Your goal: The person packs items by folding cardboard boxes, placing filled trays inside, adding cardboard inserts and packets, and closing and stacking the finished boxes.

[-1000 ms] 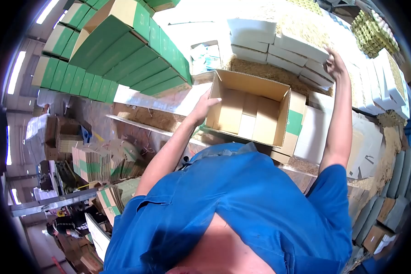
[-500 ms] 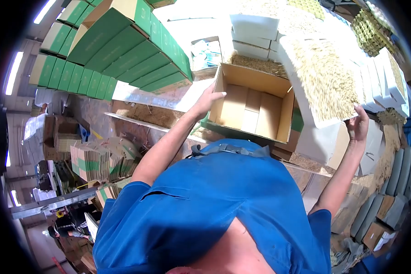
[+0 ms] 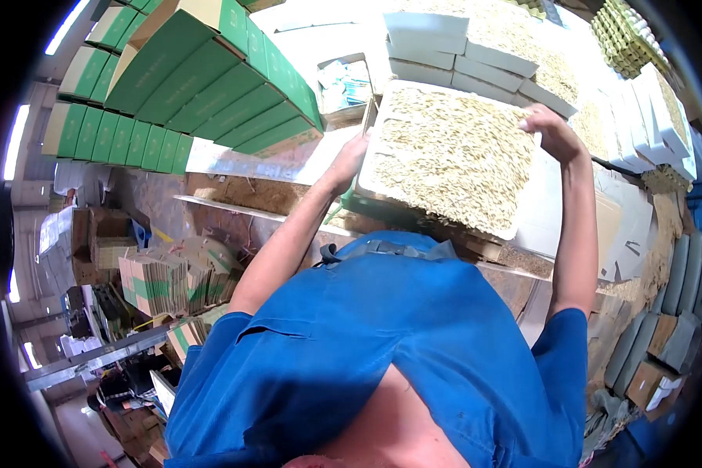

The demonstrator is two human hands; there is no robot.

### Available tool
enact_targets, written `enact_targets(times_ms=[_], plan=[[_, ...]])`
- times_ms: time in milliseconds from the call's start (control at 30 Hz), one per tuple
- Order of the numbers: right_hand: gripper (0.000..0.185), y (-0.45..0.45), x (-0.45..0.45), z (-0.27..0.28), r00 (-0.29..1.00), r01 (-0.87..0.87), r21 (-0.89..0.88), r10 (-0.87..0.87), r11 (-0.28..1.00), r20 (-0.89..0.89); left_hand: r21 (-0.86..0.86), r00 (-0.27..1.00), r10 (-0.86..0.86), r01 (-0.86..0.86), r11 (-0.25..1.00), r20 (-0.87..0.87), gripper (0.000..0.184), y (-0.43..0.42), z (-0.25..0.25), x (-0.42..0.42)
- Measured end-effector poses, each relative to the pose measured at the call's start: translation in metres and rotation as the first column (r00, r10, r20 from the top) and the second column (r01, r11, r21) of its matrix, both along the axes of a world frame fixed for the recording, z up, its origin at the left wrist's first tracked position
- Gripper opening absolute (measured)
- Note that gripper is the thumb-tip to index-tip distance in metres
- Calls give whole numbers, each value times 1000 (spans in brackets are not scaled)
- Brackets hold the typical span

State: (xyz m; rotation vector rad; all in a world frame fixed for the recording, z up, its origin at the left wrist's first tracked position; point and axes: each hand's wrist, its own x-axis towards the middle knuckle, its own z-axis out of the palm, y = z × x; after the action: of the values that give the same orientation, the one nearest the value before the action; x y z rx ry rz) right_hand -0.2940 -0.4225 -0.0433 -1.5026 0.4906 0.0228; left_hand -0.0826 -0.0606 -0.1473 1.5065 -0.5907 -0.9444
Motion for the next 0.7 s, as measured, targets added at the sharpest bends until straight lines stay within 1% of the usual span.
enact_targets(times_ms=[33, 67, 100, 133, 167, 200, 233, 267, 300, 333, 367, 400, 433, 467, 500, 567, 600, 633, 667, 700], plan=[[35, 7, 7, 3, 999, 49, 6, -49, 999, 18, -35, 1000, 1, -1, 999, -4, 53, 0, -1, -1], [35, 12, 16, 5, 1000, 13, -5, -13, 1000, 2, -71, 1000, 5, -5, 997, -8, 52, 0, -1, -1], [35, 15, 24, 6, 1000, -24, -15, 24, 1000, -16, -71, 1000, 5, -5, 997, -9, 52, 1, 4, -3], [35, 18, 30, 5, 1000, -24, -13, 23, 1000, -19, -34, 1000, 17, -18, 999, -11, 51, 5, 9, -5], [35, 20, 37, 5, 996, -70, -58, 66, 996, -64, 2, 999, 31, -31, 1000, -13, 51, 8, 14, -6], [35, 24, 41, 5, 988, -118, -102, 107, 988, -110, 24, 996, 53, -52, 998, -69, 53, 12, 22, -9], [35, 26, 43, 8, 988, -119, -102, 107, 988, -109, 25, 996, 54, -52, 998, -68, 53, 14, 29, -11], [36, 30, 46, 11, 982, -137, -112, 120, 984, -146, 59, 994, 21, -27, 998, 109, 54, 18, 34, -13], [36, 36, 49, 17, 974, -156, -122, 132, 980, -183, 98, 960, -19, -9, 995, 281, 56, 20, 37, -14], [35, 47, 51, 30, 971, -166, -111, 143, 980, -193, 109, 975, 21, -46, 993, 221, 64, 20, 27, -11], [35, 43, 55, 22, 971, -162, -106, 140, 981, -193, 114, 975, 16, -42, 993, 222, 64, 21, 24, -9], [37, 42, 65, 17, 960, -233, -63, 219, 971, -177, 74, 998, 68, -69, 995, 16, 69, 21, 23, -9], [39, 41, 69, 14, 942, -303, -22, 296, 953, -159, 42, 975, 110, -104, 994, -193, 74, 20, 23, -9], [42, 46, 67, 9, 971, -171, -75, 155, 982, -184, 43, 975, 106, -99, 994, -197, 74, 19, 22, -6], [42, 45, 67, 7, 971, -169, -72, 153, 983, -186, 49, 971, 99, -90, 995, -216, 76, 18, 22, -3], [43, 46, 66, -1, 953, -277, 41, 280, 960, -112, 64, 962, 90, -76, 995, -257, 80, 19, 19, -2], [44, 49, 64, 6, 955, -275, 32, 277, 961, -110, 31, 958, 126, -122, 992, -259, 80, 15, 33, -8], [44, 48, 66, 5, 956, -271, 33, 273, 962, -111, 32, 958, 122, -118, 992, -260, 80, 11, 31, -5], [45, 47, 66, 1, 953, -284, -68, 273, 956, -134, -48, 990, 121, -124, 991, -67, 76, 7, 27, 0], [46, 48, 67, -2, 949, -297, -168, 272, 940, -158, -128, 983, 130, -114, 985, 128, 73, 6, 24, 2]])
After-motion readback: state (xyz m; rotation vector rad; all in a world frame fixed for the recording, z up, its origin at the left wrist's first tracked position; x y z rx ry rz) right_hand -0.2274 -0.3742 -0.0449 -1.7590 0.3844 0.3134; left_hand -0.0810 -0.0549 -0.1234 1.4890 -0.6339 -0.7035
